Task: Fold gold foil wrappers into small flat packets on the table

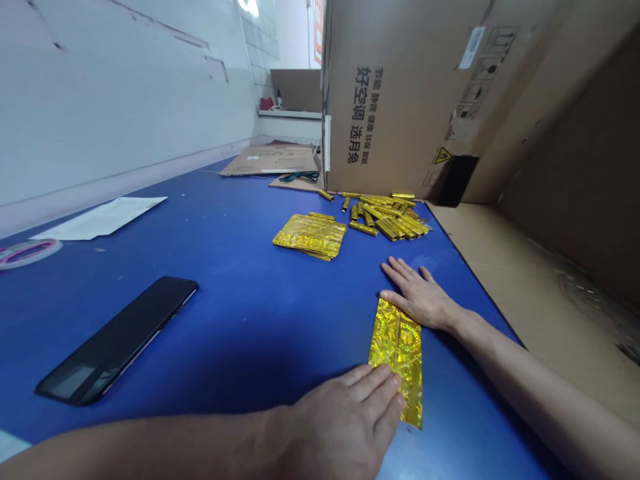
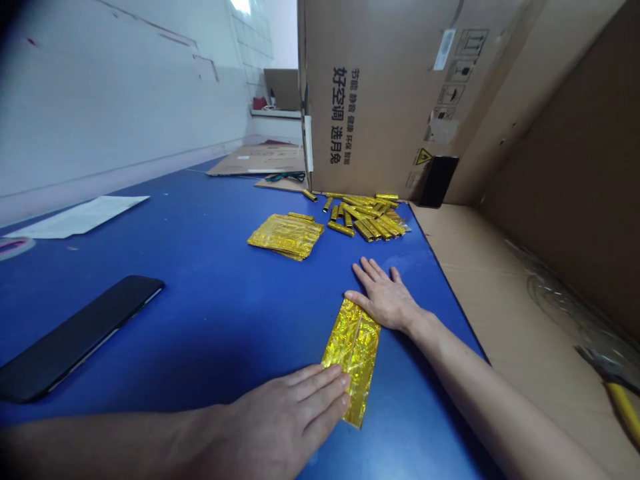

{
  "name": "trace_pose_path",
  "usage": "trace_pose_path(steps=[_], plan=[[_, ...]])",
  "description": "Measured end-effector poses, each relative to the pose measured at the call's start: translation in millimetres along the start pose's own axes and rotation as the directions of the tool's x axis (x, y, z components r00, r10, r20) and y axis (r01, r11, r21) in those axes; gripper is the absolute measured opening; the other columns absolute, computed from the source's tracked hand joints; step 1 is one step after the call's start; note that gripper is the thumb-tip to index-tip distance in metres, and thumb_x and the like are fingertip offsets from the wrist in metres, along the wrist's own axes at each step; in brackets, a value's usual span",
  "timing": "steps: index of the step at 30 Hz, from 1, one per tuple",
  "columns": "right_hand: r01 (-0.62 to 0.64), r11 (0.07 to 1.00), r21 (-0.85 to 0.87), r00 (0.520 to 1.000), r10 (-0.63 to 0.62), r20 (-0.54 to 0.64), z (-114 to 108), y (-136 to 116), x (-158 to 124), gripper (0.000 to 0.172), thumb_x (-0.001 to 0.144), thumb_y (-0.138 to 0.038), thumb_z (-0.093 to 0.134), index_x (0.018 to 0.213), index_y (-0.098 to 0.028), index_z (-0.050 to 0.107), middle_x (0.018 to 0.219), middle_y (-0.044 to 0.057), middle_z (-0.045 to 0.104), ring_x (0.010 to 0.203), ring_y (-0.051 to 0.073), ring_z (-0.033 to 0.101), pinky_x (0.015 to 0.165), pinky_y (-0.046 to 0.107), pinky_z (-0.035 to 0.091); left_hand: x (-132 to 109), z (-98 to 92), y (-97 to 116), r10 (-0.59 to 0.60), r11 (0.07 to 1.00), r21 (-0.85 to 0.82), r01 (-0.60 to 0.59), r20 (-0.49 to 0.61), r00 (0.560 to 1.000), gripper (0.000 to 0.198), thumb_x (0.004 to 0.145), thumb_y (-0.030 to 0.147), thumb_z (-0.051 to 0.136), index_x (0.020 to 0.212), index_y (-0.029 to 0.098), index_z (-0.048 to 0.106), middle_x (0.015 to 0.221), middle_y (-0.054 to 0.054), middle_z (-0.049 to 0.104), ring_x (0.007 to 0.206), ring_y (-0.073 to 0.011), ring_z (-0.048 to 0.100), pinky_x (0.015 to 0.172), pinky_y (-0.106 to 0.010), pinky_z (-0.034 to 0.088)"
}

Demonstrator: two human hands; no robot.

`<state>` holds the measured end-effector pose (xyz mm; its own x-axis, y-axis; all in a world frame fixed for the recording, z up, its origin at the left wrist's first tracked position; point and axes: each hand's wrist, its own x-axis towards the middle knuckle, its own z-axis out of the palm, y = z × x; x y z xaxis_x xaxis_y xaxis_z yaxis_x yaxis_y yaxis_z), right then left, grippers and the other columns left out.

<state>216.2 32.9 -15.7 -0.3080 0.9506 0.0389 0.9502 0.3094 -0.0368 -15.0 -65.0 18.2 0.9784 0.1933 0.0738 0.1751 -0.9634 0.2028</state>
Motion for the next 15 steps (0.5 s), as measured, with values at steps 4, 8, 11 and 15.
trace_pose_path(steps=[4, 8, 11, 15], plan=[[-0.021, 0.999, 0.049, 0.989, 0.028, -0.144, -20.8, -17.6, -19.0, 0.064, 0.084, -0.053, 0.024, 0.135, -0.015, 0.02, 0.14, 0.013, 0.02, 0.127, 0.026, 0.015, 0.099, 0.055, 0.013, -1.1, 5.3, 0.8, -0.034, 0.999, -0.018, 0.034, -0.035, 0.999, 0.042, 0.087, 0.021, 0.033, 0.121, -0.001, 0.04, 0.128, -0.018, 0.038, 0.12, -0.0259, 0.033, 0.101, -0.034, 0.024], [0.277, 0.897, 0.345, 0.949, -0.312, 0.05, -45.1, -61.8, -61.6, 0.062, 0.086, -0.047, 0.029, 0.137, -0.017, 0.011, 0.141, 0.008, 0.014, 0.128, 0.02, 0.013, 0.102, 0.043, 0.019, 2.6, 2.9, 0.5, -0.052, 0.996, -0.075, 0.05, -0.02, 0.998, 0.042, 0.088, 0.022, 0.029, 0.124, 0.0, 0.035, 0.129, -0.019, 0.037, 0.122, -0.0261, 0.03, 0.1, -0.036, 0.024], [0.304, 0.809, 0.503, 0.871, -0.45, 0.197, -45.7, -81.0, -79.9, 0.066, 0.084, -0.047, 0.035, 0.137, -0.019, 0.006, 0.142, 0.005, 0.01, 0.128, 0.02, 0.011, 0.103, 0.04, 0.019, 5.3, 2.5, -0.3, -0.053, 0.993, -0.107, 0.047, -0.056, 0.997, 0.042, 0.089, 0.024, 0.027, 0.126, 0.005, 0.033, 0.13, -0.016, 0.037, 0.124, -0.0259, 0.026, 0.1, -0.04, 0.022], [0.243, 0.79, 0.563, 0.893, -0.409, 0.188, -33.5, -73.3, -69.7, 0.062, 0.085, -0.047, 0.032, 0.136, -0.02, 0.009, 0.142, 0.004, 0.009, 0.128, 0.02, 0.011, 0.103, 0.041, 0.018, 4.8, 4.1, -0.8, -0.056, 0.994, -0.096, 0.055, -0.012, 0.998, 0.041, 0.089, 0.024, 0.031, 0.121, 0.001, 0.04, 0.122, -0.019, 0.045, 0.118, -0.0275, 0.036, 0.1, -0.038, 0.025]])
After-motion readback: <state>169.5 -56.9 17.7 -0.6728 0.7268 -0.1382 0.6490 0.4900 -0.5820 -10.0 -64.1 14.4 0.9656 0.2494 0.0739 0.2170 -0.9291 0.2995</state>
